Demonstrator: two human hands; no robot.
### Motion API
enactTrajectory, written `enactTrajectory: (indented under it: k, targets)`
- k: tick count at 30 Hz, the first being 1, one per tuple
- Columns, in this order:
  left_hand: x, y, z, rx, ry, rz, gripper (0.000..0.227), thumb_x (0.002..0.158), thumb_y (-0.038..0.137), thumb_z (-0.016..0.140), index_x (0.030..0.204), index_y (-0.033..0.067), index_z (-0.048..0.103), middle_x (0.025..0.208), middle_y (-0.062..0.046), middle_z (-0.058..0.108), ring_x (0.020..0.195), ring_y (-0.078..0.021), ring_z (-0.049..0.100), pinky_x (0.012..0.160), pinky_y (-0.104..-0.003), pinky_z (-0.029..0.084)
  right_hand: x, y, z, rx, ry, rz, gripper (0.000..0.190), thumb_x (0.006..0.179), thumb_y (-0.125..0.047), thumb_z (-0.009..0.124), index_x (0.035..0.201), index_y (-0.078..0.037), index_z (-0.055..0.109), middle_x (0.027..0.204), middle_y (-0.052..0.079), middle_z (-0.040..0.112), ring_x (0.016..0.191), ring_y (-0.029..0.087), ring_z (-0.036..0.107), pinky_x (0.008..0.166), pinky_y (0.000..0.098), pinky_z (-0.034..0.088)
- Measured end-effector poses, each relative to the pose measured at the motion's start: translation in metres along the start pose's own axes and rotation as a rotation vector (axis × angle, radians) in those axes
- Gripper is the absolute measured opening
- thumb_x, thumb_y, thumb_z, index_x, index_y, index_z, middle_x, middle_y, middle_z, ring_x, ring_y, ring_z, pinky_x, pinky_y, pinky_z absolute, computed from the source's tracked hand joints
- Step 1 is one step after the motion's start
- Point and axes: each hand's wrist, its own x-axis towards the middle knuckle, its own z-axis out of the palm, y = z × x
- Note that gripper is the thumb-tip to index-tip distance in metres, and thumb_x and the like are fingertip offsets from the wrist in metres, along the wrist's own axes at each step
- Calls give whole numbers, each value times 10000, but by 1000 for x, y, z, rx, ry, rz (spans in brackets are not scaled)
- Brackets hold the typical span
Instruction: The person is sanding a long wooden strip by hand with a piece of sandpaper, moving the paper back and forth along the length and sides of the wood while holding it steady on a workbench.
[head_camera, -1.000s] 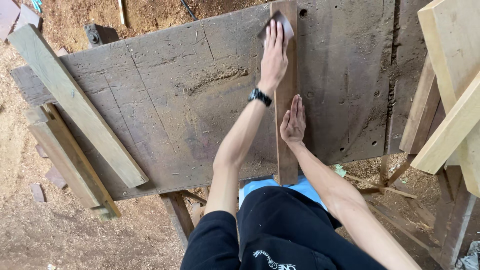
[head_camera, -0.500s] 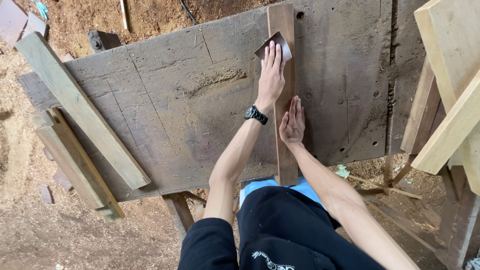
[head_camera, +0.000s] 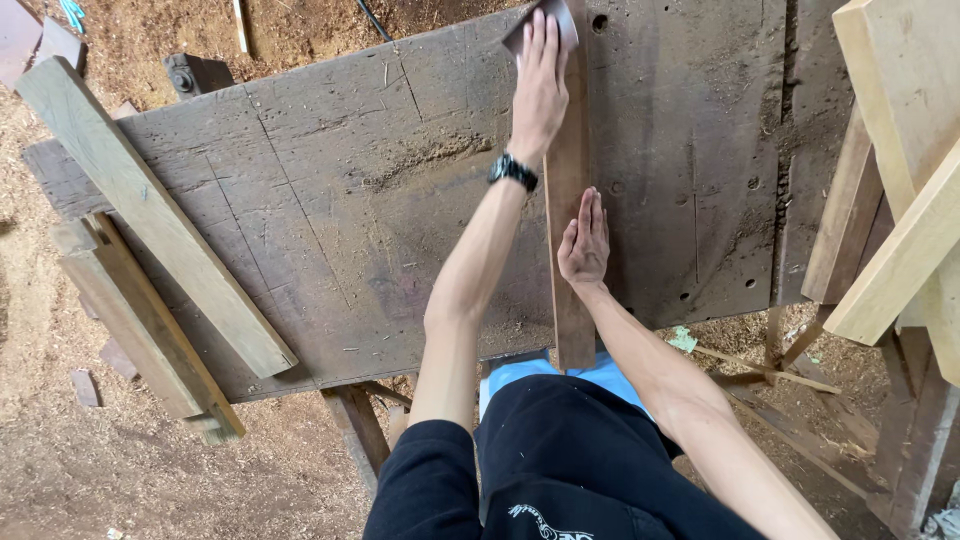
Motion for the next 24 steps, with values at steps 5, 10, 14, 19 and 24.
enactTrajectory:
  k: [5, 10, 14, 19, 24]
  targets:
    - [-56, 13, -12, 27, -87, -2, 528, 1146, 252, 387, 1635, 92, 269, 1723, -124, 192, 1610, -323, 191, 1299, -571, 260, 0, 1, -1, 5, 10, 3, 593, 1110, -232, 322, 1657, -39, 199, 1685, 206, 299, 1554, 382, 328, 1274, 489, 302]
    - [0, 0, -6, 121, -89, -3, 512, 1138, 245, 391, 1615, 88, 298, 1705, -150, 236, 1588, -341, 241, 1269, -579, 281, 1, -1, -1, -2, 14, 12, 589, 1106, -207, 337, 1657, -43, 207, 1687, 195, 309, 1552, 373, 342, 1272, 488, 318]
    - [56, -9, -7, 195, -261, -92, 443, 1185, 267, 389, 1616, 164, 383, 1691, -44, 368, 1605, -262, 342, 1326, -509, 315, 1, -3, -3, 2, 15, 19, 592, 1095, -172, 359, 1655, -44, 219, 1689, 181, 323, 1556, 360, 348, 1278, 478, 315]
    - [50, -11, -14, 213, -296, -82, 442, 1191, 204, 386, 1630, 159, 397, 1698, -43, 369, 1567, -235, 353, 1345, -500, 288, 1, -6, -5, 4, 24, 10, 587, 1100, -153, 372, 1656, -34, 224, 1686, 187, 324, 1556, 361, 343, 1284, 478, 298]
    - [5, -10, -7, 271, -125, 80, 521, 1104, 178, 438, 1608, 100, 329, 1710, -99, 217, 1596, -320, 236, 1294, -568, 222, 0, -6, -5, 0, 23, 7, 596, 1086, -162, 372, 1652, -40, 231, 1680, 190, 326, 1547, 363, 345, 1274, 476, 296]
